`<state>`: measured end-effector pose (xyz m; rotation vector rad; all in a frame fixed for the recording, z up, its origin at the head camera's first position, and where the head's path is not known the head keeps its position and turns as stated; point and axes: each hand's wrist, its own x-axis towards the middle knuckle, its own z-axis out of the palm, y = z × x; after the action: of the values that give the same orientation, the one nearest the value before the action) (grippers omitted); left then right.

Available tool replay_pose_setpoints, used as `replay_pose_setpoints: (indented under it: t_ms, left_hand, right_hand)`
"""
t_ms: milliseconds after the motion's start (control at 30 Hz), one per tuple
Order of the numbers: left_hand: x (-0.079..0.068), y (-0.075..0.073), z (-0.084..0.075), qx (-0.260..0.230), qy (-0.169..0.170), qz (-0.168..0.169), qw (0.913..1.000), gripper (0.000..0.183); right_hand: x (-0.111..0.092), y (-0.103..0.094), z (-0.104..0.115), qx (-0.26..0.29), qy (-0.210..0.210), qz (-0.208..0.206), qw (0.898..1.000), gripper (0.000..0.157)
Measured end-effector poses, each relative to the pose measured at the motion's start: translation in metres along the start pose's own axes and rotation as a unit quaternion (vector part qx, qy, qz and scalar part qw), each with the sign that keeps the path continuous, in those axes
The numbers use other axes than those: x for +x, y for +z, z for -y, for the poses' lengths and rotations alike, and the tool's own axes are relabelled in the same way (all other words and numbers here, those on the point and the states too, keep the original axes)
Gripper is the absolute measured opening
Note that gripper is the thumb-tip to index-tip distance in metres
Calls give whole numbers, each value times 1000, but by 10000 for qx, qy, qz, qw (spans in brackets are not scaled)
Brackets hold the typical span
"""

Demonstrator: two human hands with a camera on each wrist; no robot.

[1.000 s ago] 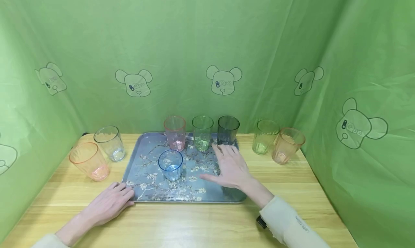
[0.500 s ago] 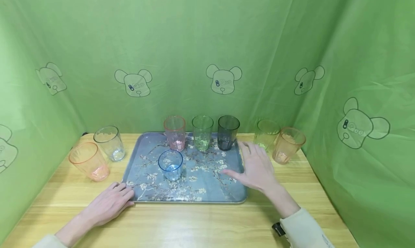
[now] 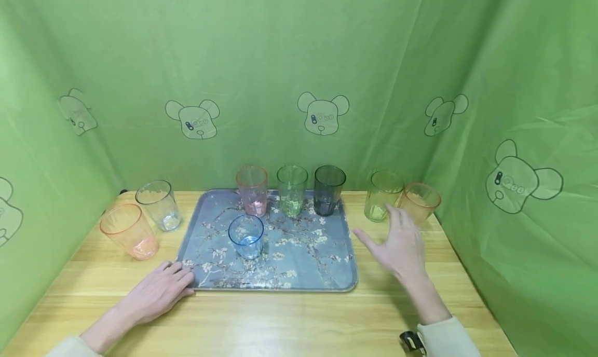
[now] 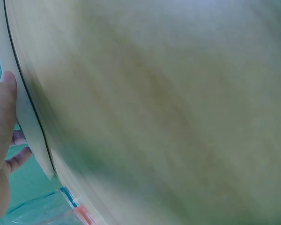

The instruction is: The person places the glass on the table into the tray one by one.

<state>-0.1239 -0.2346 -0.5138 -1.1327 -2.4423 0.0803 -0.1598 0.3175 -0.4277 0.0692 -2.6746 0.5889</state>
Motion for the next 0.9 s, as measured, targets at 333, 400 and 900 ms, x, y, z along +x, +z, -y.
replay_pose_setpoints:
  t_ms: [333,400,900]
  left_hand:
    - [0,1,0,-11,-26,38,10000,24]
    - [-1,1,1,-12,-21,37,10000,24]
    - [0,-1,0,-28,-17,31,10000,24]
  right_hand:
    - [-6,-10,-34,257,826,-119,9962,93]
    - [-7,-11,-39,234,940,-149,9952,94]
    - [-1,-8,-83,-73,1774,49,9841,110]
